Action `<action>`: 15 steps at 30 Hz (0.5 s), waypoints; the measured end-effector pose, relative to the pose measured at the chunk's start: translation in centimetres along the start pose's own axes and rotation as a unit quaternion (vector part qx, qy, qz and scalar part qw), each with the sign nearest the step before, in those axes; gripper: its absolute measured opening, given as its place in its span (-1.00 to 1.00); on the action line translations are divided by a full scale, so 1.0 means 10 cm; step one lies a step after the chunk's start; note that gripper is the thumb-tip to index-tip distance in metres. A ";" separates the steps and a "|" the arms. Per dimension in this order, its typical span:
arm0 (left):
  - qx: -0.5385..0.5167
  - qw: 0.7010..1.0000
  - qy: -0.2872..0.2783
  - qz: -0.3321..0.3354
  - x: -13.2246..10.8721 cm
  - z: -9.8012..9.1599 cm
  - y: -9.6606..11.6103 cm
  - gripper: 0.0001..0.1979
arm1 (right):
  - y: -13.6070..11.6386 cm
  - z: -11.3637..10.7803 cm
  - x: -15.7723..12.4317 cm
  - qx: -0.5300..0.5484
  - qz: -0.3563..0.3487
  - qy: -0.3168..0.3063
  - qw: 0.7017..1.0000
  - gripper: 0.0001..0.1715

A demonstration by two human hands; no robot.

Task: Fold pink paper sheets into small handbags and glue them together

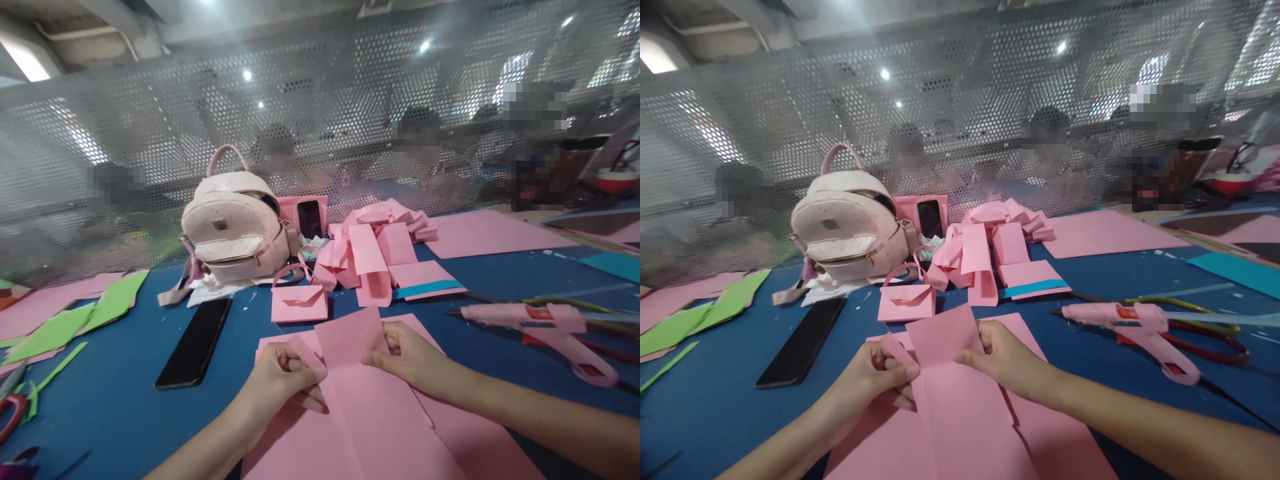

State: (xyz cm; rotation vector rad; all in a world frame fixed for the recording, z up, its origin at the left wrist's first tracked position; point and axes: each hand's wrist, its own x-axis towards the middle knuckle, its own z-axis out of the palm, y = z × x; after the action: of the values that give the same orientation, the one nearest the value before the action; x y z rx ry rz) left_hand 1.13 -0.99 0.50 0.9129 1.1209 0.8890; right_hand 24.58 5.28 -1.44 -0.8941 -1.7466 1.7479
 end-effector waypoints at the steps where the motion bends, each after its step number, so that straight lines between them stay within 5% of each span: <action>1: 0.003 1.000 -0.001 -0.004 0.00 0.00 0.00 -0.60 | -0.01 0.00 0.00 -0.001 0.001 0.001 1.000 -0.56; 15: 0.047 0.999 -0.005 -0.022 0.00 -0.01 0.02 -0.60 | -0.01 0.01 0.00 -0.038 0.005 0.043 0.998 -0.48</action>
State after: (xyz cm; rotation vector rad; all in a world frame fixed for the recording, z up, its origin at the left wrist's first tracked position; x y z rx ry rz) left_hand 1.03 -0.90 0.62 0.9660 1.1788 0.8011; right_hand 24.44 5.23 -1.32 -0.9971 -1.7662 1.6348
